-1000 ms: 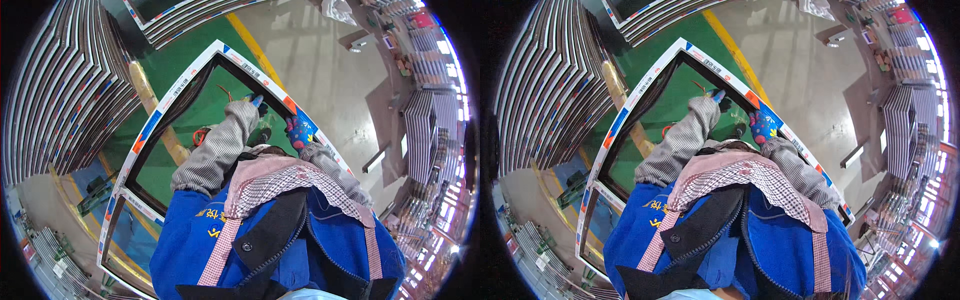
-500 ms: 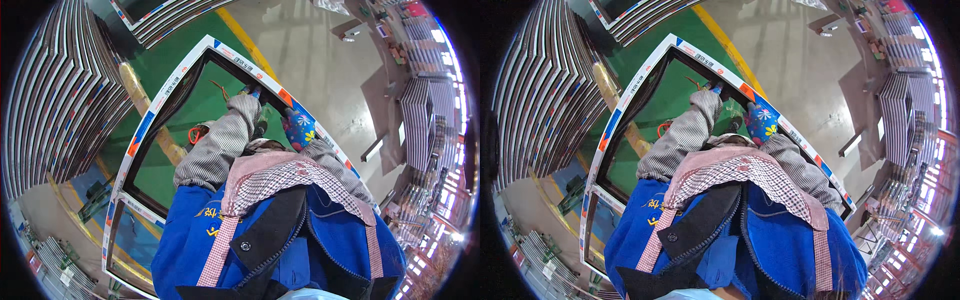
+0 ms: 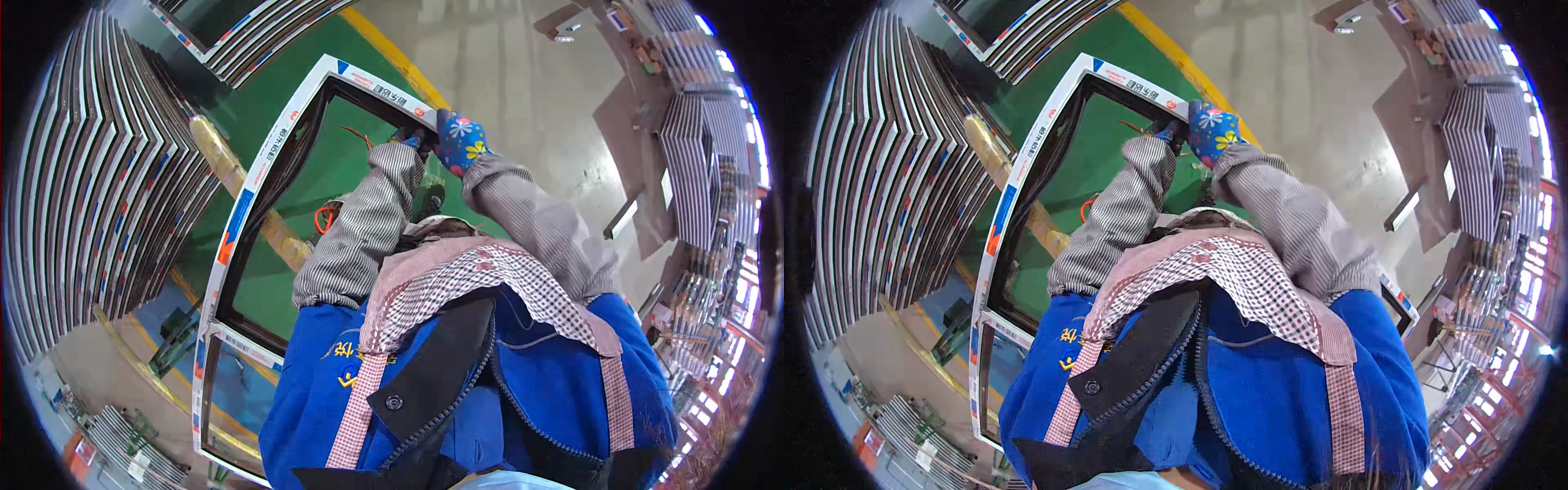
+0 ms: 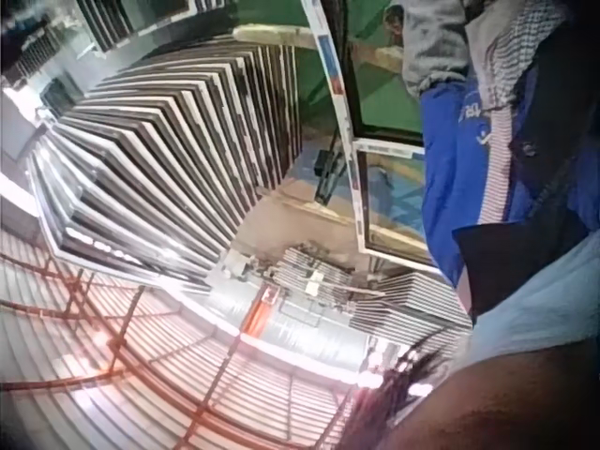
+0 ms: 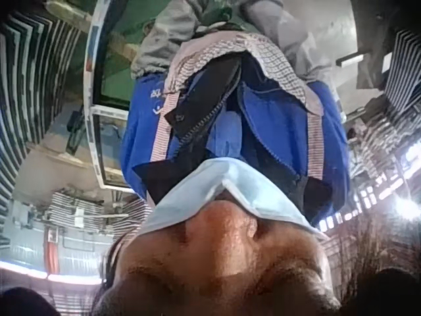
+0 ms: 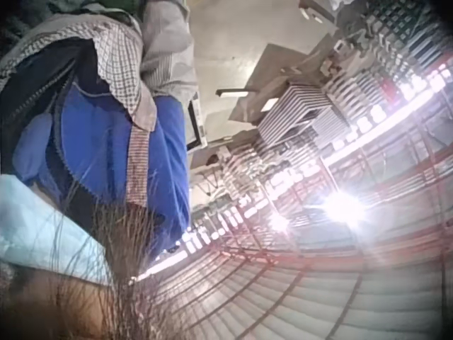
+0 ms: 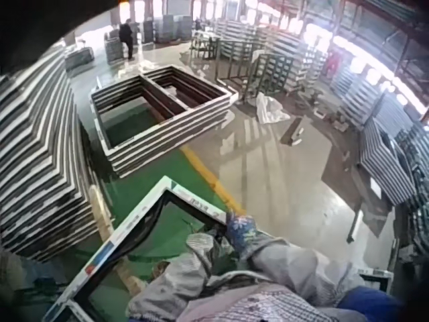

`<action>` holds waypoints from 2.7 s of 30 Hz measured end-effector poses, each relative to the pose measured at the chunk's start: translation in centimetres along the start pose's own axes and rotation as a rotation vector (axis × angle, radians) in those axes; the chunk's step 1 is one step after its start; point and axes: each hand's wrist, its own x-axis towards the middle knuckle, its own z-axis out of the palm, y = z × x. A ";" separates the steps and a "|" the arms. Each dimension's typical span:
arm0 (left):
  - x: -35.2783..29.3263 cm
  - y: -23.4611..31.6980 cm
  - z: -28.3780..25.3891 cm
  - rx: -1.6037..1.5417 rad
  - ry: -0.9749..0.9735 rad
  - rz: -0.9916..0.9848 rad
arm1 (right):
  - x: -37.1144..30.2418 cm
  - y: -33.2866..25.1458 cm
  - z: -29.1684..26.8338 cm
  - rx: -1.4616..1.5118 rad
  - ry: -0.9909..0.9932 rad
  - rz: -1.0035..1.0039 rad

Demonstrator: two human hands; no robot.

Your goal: The worker is seen assembling and moving large window frames on a fabrication floor.

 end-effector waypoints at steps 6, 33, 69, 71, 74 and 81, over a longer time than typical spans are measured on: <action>-4.1 1.9 -1.3 0.744 0.198 0.256 | 0.1 -1.2 -0.6 0.038 -0.042 -0.048; 2.3 10.6 -4.8 1.974 0.024 1.275 | 2.7 -2.5 -0.9 0.009 0.107 -0.075; 1.5 13.5 -6.4 2.005 0.043 1.254 | 4.1 -4.1 -1.9 0.108 0.114 -0.035; 1.8 12.8 -7.8 2.010 0.040 1.142 | 4.3 -4.7 -1.8 0.157 0.109 -0.066; 0.0 15.3 -6.2 2.041 -0.025 1.049 | 4.0 -3.7 -2.3 0.147 0.091 -0.016; 0.5 16.2 -7.1 2.167 0.021 0.938 | 6.1 -5.8 -2.7 0.183 0.183 -0.058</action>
